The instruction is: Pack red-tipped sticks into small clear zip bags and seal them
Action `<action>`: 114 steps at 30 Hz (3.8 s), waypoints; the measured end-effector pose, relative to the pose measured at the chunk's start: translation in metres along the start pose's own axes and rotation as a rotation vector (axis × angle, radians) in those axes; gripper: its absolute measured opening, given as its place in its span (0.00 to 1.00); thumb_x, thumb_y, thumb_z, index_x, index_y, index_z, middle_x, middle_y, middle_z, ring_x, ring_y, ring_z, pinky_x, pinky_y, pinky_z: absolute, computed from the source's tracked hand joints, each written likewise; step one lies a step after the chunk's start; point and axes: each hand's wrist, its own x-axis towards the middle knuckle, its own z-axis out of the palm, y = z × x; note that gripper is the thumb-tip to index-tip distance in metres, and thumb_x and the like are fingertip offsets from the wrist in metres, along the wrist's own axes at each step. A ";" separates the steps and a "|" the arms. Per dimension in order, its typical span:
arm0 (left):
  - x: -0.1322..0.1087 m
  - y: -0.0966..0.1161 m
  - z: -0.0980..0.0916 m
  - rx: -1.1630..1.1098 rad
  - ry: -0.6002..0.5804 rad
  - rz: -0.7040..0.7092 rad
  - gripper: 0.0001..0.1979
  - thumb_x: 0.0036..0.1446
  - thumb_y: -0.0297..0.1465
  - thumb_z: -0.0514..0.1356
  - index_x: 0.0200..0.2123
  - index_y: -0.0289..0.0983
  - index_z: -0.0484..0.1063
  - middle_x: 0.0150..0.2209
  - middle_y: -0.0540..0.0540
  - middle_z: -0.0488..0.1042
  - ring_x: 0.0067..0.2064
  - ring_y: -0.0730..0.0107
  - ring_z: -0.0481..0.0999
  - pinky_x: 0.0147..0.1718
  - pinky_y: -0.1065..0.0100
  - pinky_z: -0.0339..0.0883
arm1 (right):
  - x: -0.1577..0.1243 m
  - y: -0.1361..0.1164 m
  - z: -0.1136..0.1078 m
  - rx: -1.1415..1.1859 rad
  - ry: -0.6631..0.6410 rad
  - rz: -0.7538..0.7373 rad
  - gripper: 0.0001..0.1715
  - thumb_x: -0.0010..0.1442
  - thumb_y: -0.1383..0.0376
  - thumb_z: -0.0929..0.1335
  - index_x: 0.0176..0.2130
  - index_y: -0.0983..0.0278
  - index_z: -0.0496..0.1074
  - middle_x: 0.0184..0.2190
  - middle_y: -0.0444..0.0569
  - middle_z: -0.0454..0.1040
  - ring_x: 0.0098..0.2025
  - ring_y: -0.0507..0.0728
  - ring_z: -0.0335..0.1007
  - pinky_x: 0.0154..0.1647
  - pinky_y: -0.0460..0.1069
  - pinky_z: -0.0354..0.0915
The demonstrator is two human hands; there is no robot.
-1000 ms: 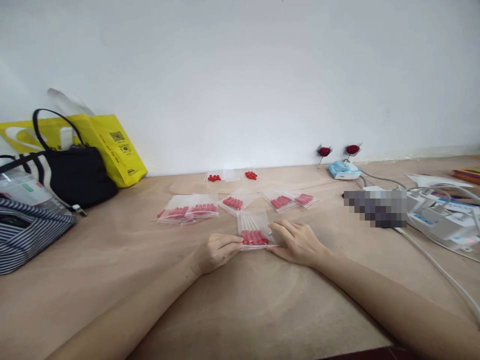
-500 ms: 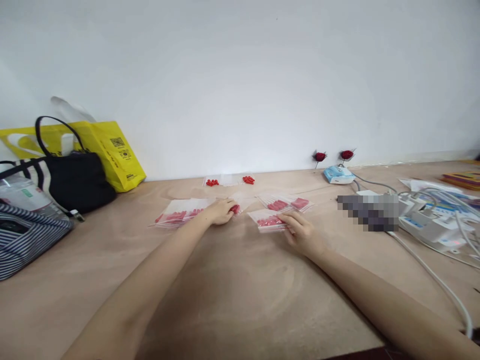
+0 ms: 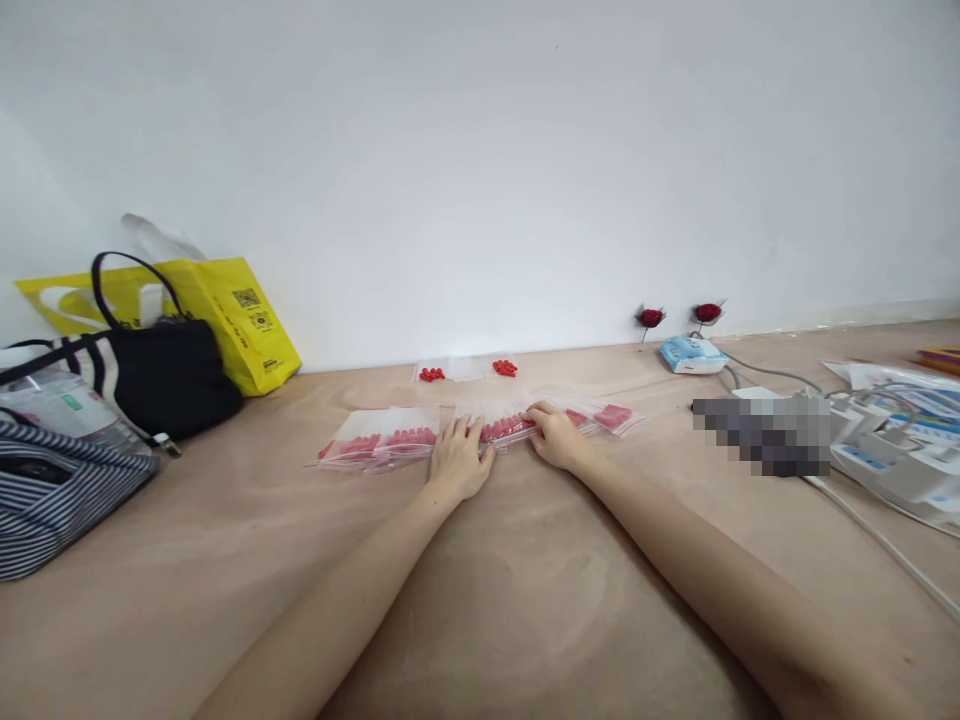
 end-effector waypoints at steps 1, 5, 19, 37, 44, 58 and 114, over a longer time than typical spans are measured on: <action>0.000 0.000 0.000 -0.001 0.003 0.019 0.21 0.57 0.33 0.53 0.53 0.35 0.61 0.53 0.37 0.62 0.54 0.53 0.59 0.50 0.55 0.56 | -0.002 -0.002 -0.004 -0.037 -0.026 -0.006 0.26 0.44 0.78 0.59 0.43 0.67 0.69 0.42 0.54 0.68 0.43 0.56 0.64 0.44 0.49 0.60; 0.002 0.000 0.000 -0.016 -0.021 0.104 0.19 0.58 0.31 0.52 0.54 0.43 0.61 0.53 0.44 0.63 0.55 0.58 0.59 0.53 0.56 0.53 | -0.021 0.004 -0.033 -0.256 -0.099 0.030 0.32 0.44 0.73 0.62 0.50 0.61 0.64 0.49 0.53 0.64 0.48 0.61 0.59 0.45 0.56 0.55; 0.006 -0.002 0.006 -0.077 -0.003 0.153 0.18 0.57 0.28 0.52 0.52 0.41 0.63 0.48 0.43 0.68 0.50 0.59 0.66 0.48 0.58 0.60 | -0.075 0.098 -0.073 -0.222 0.095 0.216 0.14 0.53 0.65 0.61 0.36 0.61 0.72 0.39 0.50 0.69 0.30 0.52 0.67 0.33 0.48 0.63; -0.058 0.000 -0.030 -0.374 0.297 0.469 0.23 0.53 0.35 0.58 0.51 0.35 0.59 0.48 0.39 0.65 0.51 0.57 0.64 0.50 0.55 0.61 | -0.073 -0.056 -0.056 -0.473 0.381 -0.542 0.11 0.58 0.74 0.60 0.40 0.70 0.68 0.36 0.53 0.76 0.32 0.51 0.71 0.27 0.47 0.58; -0.089 -0.009 -0.040 -0.418 0.288 0.662 0.09 0.57 0.23 0.51 0.39 0.36 0.68 0.37 0.44 0.73 0.39 0.68 0.73 0.38 0.68 0.69 | -0.071 -0.085 -0.038 -0.293 0.213 -0.672 0.10 0.59 0.69 0.61 0.35 0.65 0.71 0.25 0.44 0.74 0.27 0.48 0.67 0.22 0.46 0.52; -0.090 -0.016 -0.043 -0.348 0.317 0.700 0.06 0.58 0.28 0.53 0.35 0.35 0.70 0.33 0.45 0.76 0.34 0.71 0.76 0.32 0.72 0.71 | -0.073 -0.052 -0.052 -0.186 0.025 -0.565 0.12 0.58 0.67 0.61 0.27 0.65 0.70 0.20 0.44 0.68 0.25 0.50 0.61 0.25 0.45 0.54; -0.082 -0.019 -0.044 -0.308 0.378 0.841 0.08 0.57 0.24 0.52 0.31 0.35 0.71 0.29 0.46 0.77 0.28 0.71 0.77 0.27 0.72 0.71 | -0.077 -0.071 -0.055 -0.342 0.049 -0.667 0.15 0.59 0.71 0.58 0.24 0.66 0.66 0.20 0.45 0.65 0.24 0.50 0.57 0.23 0.48 0.44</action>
